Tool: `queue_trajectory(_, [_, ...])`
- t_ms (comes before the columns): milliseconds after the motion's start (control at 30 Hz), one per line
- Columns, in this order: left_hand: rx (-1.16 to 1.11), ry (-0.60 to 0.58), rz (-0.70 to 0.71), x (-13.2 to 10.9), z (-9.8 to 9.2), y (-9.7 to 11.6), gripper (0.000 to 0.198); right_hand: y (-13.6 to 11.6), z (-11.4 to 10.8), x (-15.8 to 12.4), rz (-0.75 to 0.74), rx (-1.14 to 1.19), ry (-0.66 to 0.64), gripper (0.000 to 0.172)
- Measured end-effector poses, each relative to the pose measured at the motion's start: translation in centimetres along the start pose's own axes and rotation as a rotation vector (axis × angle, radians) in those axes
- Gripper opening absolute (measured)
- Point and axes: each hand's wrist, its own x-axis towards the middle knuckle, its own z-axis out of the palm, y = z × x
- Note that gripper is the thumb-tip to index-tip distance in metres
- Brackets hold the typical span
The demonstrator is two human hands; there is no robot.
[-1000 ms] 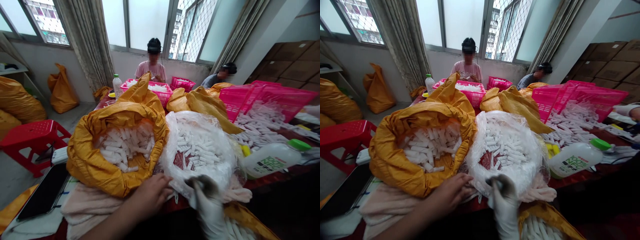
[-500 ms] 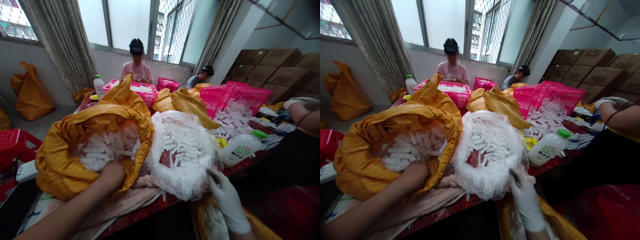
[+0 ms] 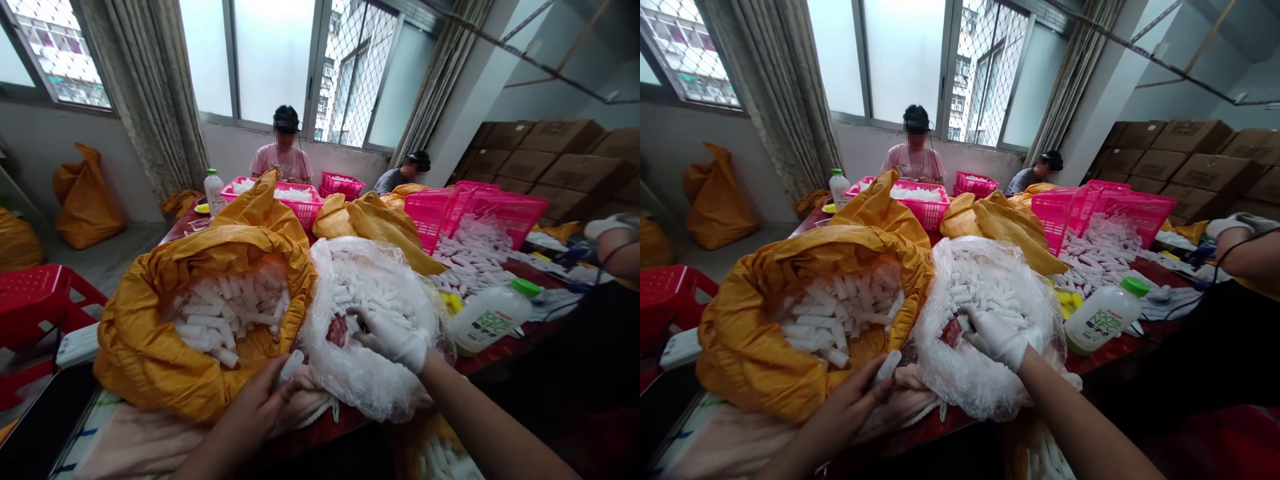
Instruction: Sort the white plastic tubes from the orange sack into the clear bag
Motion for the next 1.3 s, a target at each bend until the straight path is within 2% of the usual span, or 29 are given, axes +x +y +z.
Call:
queue_trajectory(67, [-0.023, -0.041, 0.005, -0.3, 0.7, 0.4, 0.047, -1.9, -0.1, -1.2, 0.123, 0.242, -0.139, 0.043])
queue_trajectory(133, [-0.027, -0.080, 0.014, -0.4, 1.3, 0.7, 0.048, -3.7, 1.1, -2.1, 0.237, 0.605, -0.148, 0.046])
queue_trajectory(200, [-0.035, -0.096, 0.029, -0.6, 1.6, 0.9, 0.049, -5.2, 3.4, -2.8, 0.250, 0.895, -0.052, 0.046])
queue_trajectory(300, [-0.110, -0.111, 0.046, -0.7, 1.8, 1.1, 0.048, -6.0, 7.1, -3.5, 0.186, 1.062, 0.143, 0.044])
queue_trajectory(400, [-0.292, -0.159, 0.073, -0.5, 1.6, 1.3, 0.045, -5.5, 9.6, -4.3, 0.087, 1.002, 0.253, 0.028])
queue_trajectory(500, [-0.341, -0.156, 0.082, -0.2, 1.4, 1.5, 0.041, -4.5, 10.4, -5.3, 0.003, 0.895, 0.283, 0.016])
queue_trajectory(633, [-0.141, -0.070, 0.097, -0.1, 1.3, 2.0, 0.037, -3.8, 9.8, -5.8, 0.001, 0.838, 0.460, 0.017])
queue_trajectory(767, [-0.001, -0.045, 0.137, -0.4, 1.7, 1.7, 0.036, -4.0, 9.5, -5.3, 0.150, 0.913, 0.376, 0.025])
queue_trajectory(867, [0.204, 0.082, 0.249, -0.2, 2.3, 0.8, 0.034, -4.2, 9.9, -4.9, 0.268, 0.982, 0.401, 0.027])
queue_trajectory(967, [0.421, 0.187, 0.346, 0.3, 3.1, 0.2, 0.035, -4.3, 11.0, -4.9, 0.253, 0.897, 0.443, 0.026])
queue_trajectory(1067, [0.473, 0.139, 0.373, 0.4, 3.8, 0.6, 0.036, -4.6, 11.9, -5.5, 0.216, 0.771, 0.399, 0.026])
queue_trajectory(1167, [0.439, -0.032, 0.405, 0.3, 3.1, 1.6, 0.039, -4.1, 10.7, -6.8, 0.235, 0.728, 0.484, 0.027])
queue_trajectory(1233, [0.501, -0.085, 0.420, 0.3, 1.1, 2.0, 0.037, -2.6, 8.4, -8.4, 0.291, 0.678, 0.644, 0.029])
queue_trajectory(1300, [0.680, -0.050, 0.393, 0.7, -1.9, 1.9, 0.030, 0.4, 5.6, -10.6, 0.371, 0.527, 0.803, 0.030])
